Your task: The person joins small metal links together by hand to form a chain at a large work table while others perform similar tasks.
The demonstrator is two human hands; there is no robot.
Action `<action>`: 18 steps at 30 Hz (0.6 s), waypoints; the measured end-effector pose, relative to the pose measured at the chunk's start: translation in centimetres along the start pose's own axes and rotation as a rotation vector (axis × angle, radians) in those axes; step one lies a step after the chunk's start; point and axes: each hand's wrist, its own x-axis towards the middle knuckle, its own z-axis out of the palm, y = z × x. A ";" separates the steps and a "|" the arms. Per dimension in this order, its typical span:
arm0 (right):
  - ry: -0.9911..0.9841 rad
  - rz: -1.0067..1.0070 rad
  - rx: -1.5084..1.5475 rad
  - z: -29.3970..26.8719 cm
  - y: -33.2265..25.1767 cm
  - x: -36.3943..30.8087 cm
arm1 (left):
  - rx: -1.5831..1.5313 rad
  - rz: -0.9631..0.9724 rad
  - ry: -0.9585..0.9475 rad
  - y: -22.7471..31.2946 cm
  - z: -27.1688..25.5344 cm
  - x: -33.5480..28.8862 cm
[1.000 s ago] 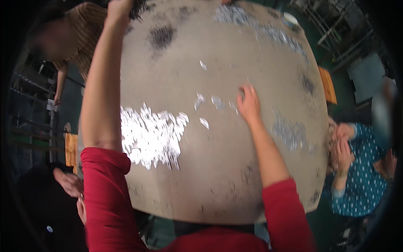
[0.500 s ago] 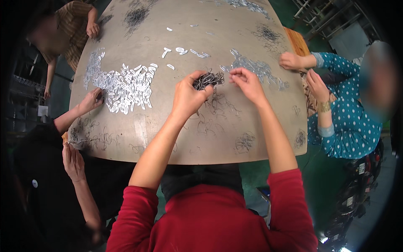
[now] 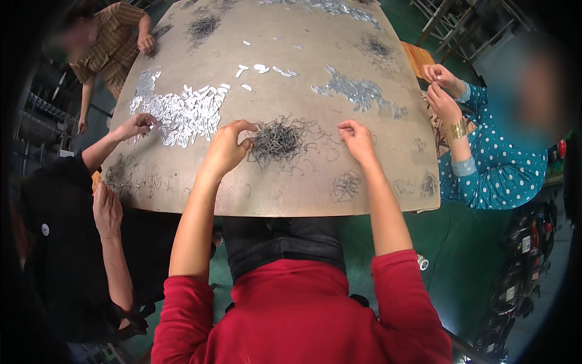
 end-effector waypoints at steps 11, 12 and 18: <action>-0.119 -0.214 -0.557 7.1 0.2 5.9 | -0.126 -0.227 0.713 -4.7 4.7 -16.2; -0.102 -0.156 -0.571 6.3 0.4 5.9 | -0.027 -0.190 0.792 -4.8 5.7 -17.2; -0.154 -0.398 -0.715 1.4 15.6 22.6 | 0.018 -0.603 0.615 -6.4 8.0 -25.9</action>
